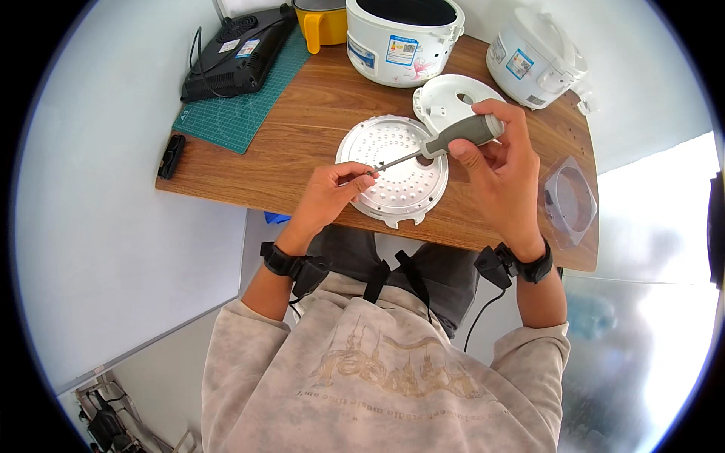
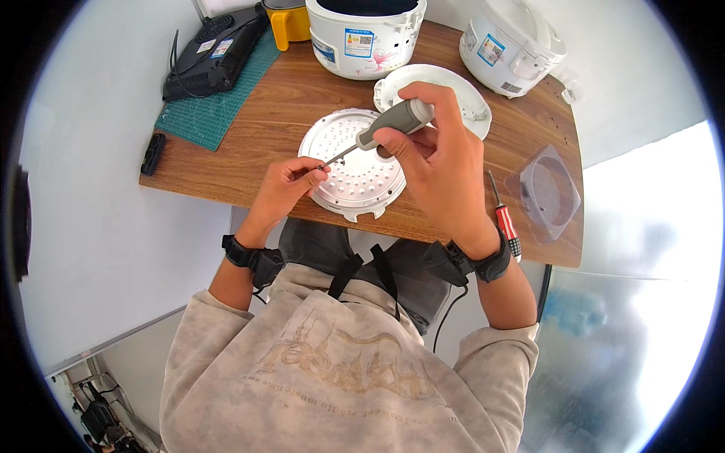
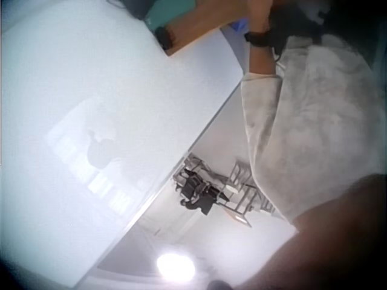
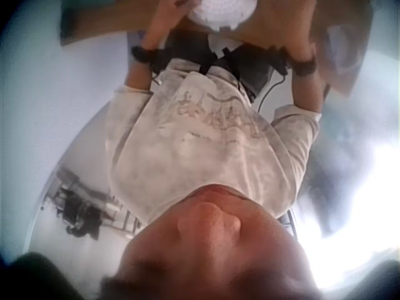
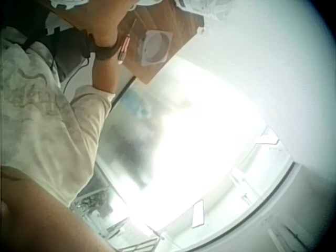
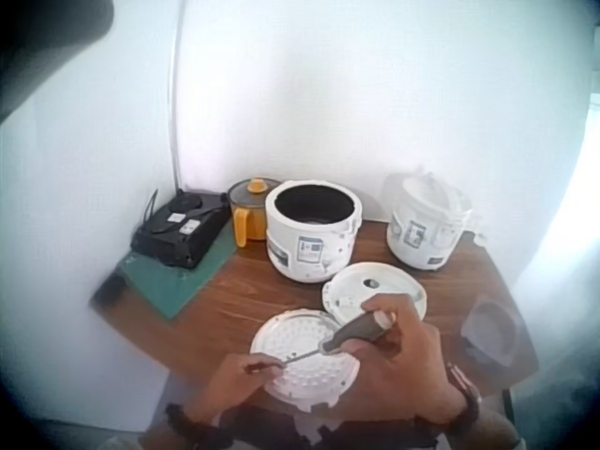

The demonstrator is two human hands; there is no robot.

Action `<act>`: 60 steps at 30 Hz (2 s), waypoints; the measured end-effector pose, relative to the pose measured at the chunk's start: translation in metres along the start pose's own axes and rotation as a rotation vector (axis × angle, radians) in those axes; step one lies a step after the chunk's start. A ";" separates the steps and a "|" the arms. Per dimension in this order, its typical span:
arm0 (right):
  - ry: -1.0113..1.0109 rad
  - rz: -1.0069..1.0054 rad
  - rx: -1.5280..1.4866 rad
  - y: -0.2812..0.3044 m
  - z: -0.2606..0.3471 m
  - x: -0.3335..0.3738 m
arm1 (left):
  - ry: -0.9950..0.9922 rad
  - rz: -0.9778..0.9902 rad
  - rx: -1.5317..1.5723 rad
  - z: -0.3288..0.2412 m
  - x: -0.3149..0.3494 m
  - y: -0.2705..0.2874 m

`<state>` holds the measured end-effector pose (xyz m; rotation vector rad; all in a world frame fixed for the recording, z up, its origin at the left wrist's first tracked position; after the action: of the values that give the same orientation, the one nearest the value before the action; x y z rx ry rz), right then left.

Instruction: The person assembles a white plastic appliance lid by first fitting a circular gasket into a ring, then attaching the ring to the lid. They use a screwdriver to fasten multiple screws into the lid, securing the components together.

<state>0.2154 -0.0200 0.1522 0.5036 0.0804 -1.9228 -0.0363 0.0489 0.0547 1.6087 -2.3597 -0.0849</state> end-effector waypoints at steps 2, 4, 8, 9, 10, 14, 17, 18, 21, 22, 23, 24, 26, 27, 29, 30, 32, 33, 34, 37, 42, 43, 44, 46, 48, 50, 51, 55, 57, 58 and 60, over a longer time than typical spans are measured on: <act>-0.008 -0.017 -0.030 0.000 -0.004 0.000 | 0.002 0.004 0.021 -0.001 0.000 0.000; -0.042 -0.033 -0.066 0.000 -0.005 0.000 | -0.002 0.010 0.054 0.001 -0.001 0.001; -0.077 -0.043 -0.074 0.002 -0.011 -0.001 | 0.003 -0.003 0.126 -0.001 0.001 0.001; -0.082 -0.045 -0.082 0.003 -0.012 -0.002 | 0.001 -0.002 0.136 -0.002 0.002 0.001; -0.087 -0.047 -0.090 0.004 -0.013 -0.002 | -0.001 -0.002 0.147 -0.002 0.002 0.001; -0.105 -0.070 -0.148 0.005 -0.021 -0.004 | 0.006 0.014 0.190 -0.003 0.002 0.001; -0.144 -0.054 -0.162 0.007 -0.027 -0.005 | 0.012 0.012 0.210 -0.004 0.001 0.001; -0.135 -0.054 -0.132 0.007 -0.025 -0.005 | 0.002 0.009 0.199 -0.005 0.001 0.002; -0.081 -0.049 -0.047 0.007 -0.012 -0.002 | -0.004 0.015 0.157 -0.006 0.001 0.003; -0.044 -0.043 -0.021 0.006 -0.007 -0.001 | -0.001 0.019 0.141 -0.006 0.001 0.003; -0.004 -0.037 0.005 0.004 -0.002 -0.001 | 0.001 0.024 0.126 -0.007 0.001 0.003; -0.004 -0.038 -0.002 0.003 0.000 0.000 | 0.004 0.028 0.111 -0.007 0.001 0.003; -0.003 -0.039 -0.017 0.002 0.002 0.001 | -0.002 0.033 0.090 -0.007 0.001 0.003; 0.018 -0.030 0.005 0.001 0.003 0.001 | -0.010 0.035 0.084 -0.007 0.001 0.003; 0.059 -0.013 0.049 0.001 0.005 0.002 | -0.014 0.034 0.070 -0.007 0.001 0.003; 0.069 -0.008 0.049 0.001 0.006 0.002 | -0.010 0.032 0.063 -0.007 0.001 0.003; 0.091 0.003 0.049 0.000 0.009 0.002 | -0.006 0.033 0.048 -0.009 0.002 0.003; 0.074 -0.008 0.028 0.000 0.009 0.002 | -0.008 0.035 0.040 -0.011 0.002 0.003; 0.057 -0.018 0.006 0.000 0.008 0.002 | -0.009 0.037 0.033 -0.012 0.002 0.002; 0.036 -0.036 0.009 0.001 0.006 0.001 | -0.018 0.042 0.071 -0.010 0.000 0.001; 0.054 -0.028 0.018 0.003 0.006 0.001 | -0.006 0.038 0.082 -0.011 0.000 -0.001; 0.067 -0.028 0.017 0.002 0.006 0.001 | -0.006 0.041 0.083 -0.010 0.000 -0.001; 0.081 -0.027 0.013 0.002 0.007 0.000 | 0.001 0.042 0.076 -0.011 0.000 -0.001; 0.067 -0.021 -0.008 0.003 0.007 -0.001 | 0.014 0.043 0.062 -0.013 0.001 0.000; 0.065 -0.018 0.001 0.003 0.009 -0.001 | -0.047 0.047 0.022 -0.012 0.000 0.001; 0.072 -0.023 0.035 0.005 0.014 0.000 | -0.087 0.056 -0.061 -0.014 0.001 0.004; 0.112 -0.009 0.088 0.005 0.016 0.001 | -0.096 0.063 -0.125 -0.017 0.002 0.008; 0.277 0.064 0.183 -0.001 0.018 0.006 | -0.166 0.075 -0.502 -0.010 0.003 0.018; 0.292 0.127 0.189 -0.006 0.016 0.011 | -0.213 0.128 -0.525 -0.007 0.007 0.015; 0.282 0.149 0.182 -0.008 0.015 0.012 | -0.237 0.154 -0.536 -0.004 0.010 0.013; 0.263 0.195 0.170 -0.011 0.014 0.014 | -0.303 0.148 -0.577 0.003 0.011 0.011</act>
<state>0.1964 -0.0318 0.1573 0.8464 0.0361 -1.6729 -0.0506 0.0427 0.0560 1.1990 -2.3431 -0.9411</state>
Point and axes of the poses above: each hand's wrist, its own x-axis away from the middle knuckle, its own y-axis out of the back of the hand, z = x × y, the point moved 2 cm from there along -x, towards the middle knuckle, and after that the axes turned 8 degrees about -z, right-handed, at the moved point
